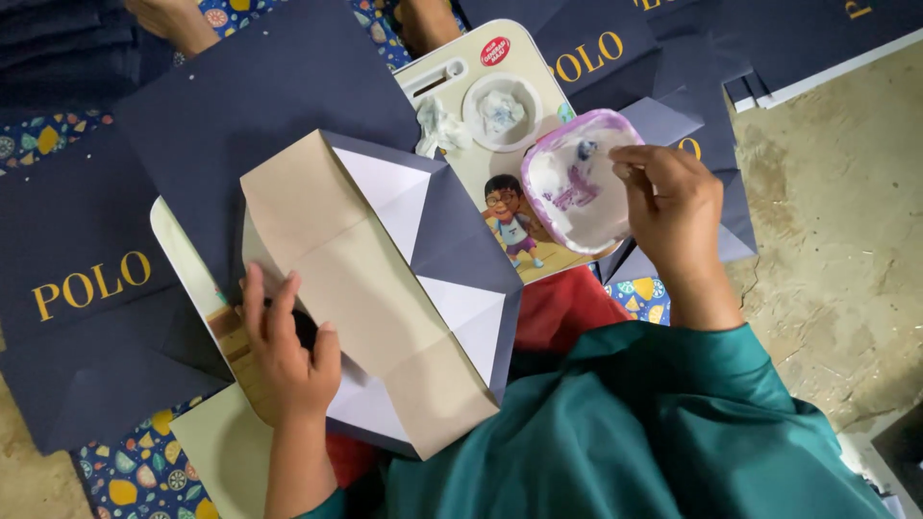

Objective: The person assembles a paper box by applying glue to the inner flaps with a small stick, then folding and pressing the flaps to secure them. The person repeats the gluing and folding steps on multiple boxes, handling each one at a time.

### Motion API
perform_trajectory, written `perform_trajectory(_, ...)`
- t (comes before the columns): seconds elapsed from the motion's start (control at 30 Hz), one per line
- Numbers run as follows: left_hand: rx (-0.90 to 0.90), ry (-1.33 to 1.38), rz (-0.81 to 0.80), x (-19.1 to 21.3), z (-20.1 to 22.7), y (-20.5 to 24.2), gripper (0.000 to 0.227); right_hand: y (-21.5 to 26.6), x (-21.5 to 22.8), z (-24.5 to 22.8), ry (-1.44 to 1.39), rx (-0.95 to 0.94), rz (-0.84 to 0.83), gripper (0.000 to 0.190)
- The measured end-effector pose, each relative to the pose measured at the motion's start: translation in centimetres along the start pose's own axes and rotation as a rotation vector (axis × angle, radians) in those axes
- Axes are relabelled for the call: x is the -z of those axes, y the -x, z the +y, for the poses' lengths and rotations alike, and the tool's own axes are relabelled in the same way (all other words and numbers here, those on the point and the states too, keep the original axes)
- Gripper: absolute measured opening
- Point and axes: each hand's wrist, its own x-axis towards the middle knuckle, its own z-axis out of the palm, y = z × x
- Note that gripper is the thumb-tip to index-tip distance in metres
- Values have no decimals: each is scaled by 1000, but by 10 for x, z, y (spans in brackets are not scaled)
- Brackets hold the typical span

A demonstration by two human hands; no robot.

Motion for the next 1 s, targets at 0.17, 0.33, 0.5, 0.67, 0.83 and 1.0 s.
perform_trajectory(0.17, 32, 145, -71, 12, 10, -4, 43, 8, -1, 17, -11, -20, -36, 15)
perform_trajectory(0.33, 98, 210, -66, 12, 9, 0, 26, 4, 6, 14, -172, -116, -32, 15)
perform_trajectory(0.5, 169, 203, -75, 14, -1, 9, 14, 2, 9, 6, -416, -175, 68, 20)
perform_trajectory(0.67, 156, 53, -116, 27, 18, -4, 6, -3, 16, -21, -123, -175, 32, 14)
perform_trajectory(0.83, 26, 241, -193, 39, 6, -14, 14, 5, 9, -34, -635, -400, 132, 18)
perform_trajectory(1.0, 60, 337, -86, 53, 3, -14, 9, -2, -34, -126, -931, -500, -158, 14)
